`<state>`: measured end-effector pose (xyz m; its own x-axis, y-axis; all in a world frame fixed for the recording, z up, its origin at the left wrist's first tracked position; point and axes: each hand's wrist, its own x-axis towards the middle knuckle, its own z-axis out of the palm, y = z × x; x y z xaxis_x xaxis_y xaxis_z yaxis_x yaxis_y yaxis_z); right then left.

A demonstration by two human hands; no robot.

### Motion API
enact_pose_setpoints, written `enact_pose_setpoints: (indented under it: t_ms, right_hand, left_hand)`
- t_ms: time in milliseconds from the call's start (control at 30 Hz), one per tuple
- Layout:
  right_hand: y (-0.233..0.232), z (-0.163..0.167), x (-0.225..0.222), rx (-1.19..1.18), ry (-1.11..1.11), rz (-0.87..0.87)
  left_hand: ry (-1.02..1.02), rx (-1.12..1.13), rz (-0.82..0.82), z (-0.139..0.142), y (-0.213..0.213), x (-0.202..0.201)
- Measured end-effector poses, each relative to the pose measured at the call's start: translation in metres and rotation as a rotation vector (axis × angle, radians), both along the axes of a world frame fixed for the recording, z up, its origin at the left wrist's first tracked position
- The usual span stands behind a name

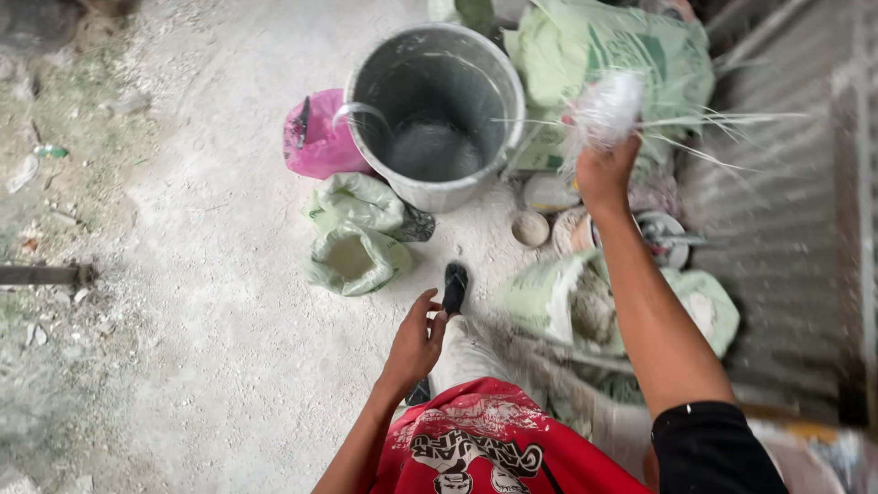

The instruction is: The person repeatedly pulls strands of white fiberglass from a bucket of water and spreads them by hand over a long, ribbed metal surface. The person then uses a trowel to press and smooth the wet fibers into the grooves of the surface.

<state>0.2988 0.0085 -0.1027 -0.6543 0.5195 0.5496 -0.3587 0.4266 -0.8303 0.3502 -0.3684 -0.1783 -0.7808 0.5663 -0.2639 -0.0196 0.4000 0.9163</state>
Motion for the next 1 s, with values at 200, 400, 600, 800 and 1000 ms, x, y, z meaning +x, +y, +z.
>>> enact_pose_setpoints:
  t_ms: [200, 400, 600, 800, 1000]
  right_hand:
    - [0.051, -0.033, -0.195, 0.57, -0.549, -0.103]
    - [0.066, -0.075, -0.296, 0.892, -1.042, 0.149]
    - [0.066, -0.087, -0.32, 0.454, -1.039, 0.366]
    - [0.0, -0.041, -0.252, 0.676, -0.903, 0.222]
    - [-0.078, -0.019, -0.142, 0.751, -0.992, 0.06]
  left_hand:
    - [0.324, -0.044, 0.107, -0.009, 0.05, -0.109]
    - [0.258, -0.156, 0.287, 0.014, 0.071, -0.182]
    - [0.263, -0.125, 0.263, 0.031, 0.09, -0.219]
    - [0.378, 0.091, 0.138, 0.074, 0.124, -0.244]
    - [0.621, 0.331, -0.22, 0.094, 0.111, -0.222]
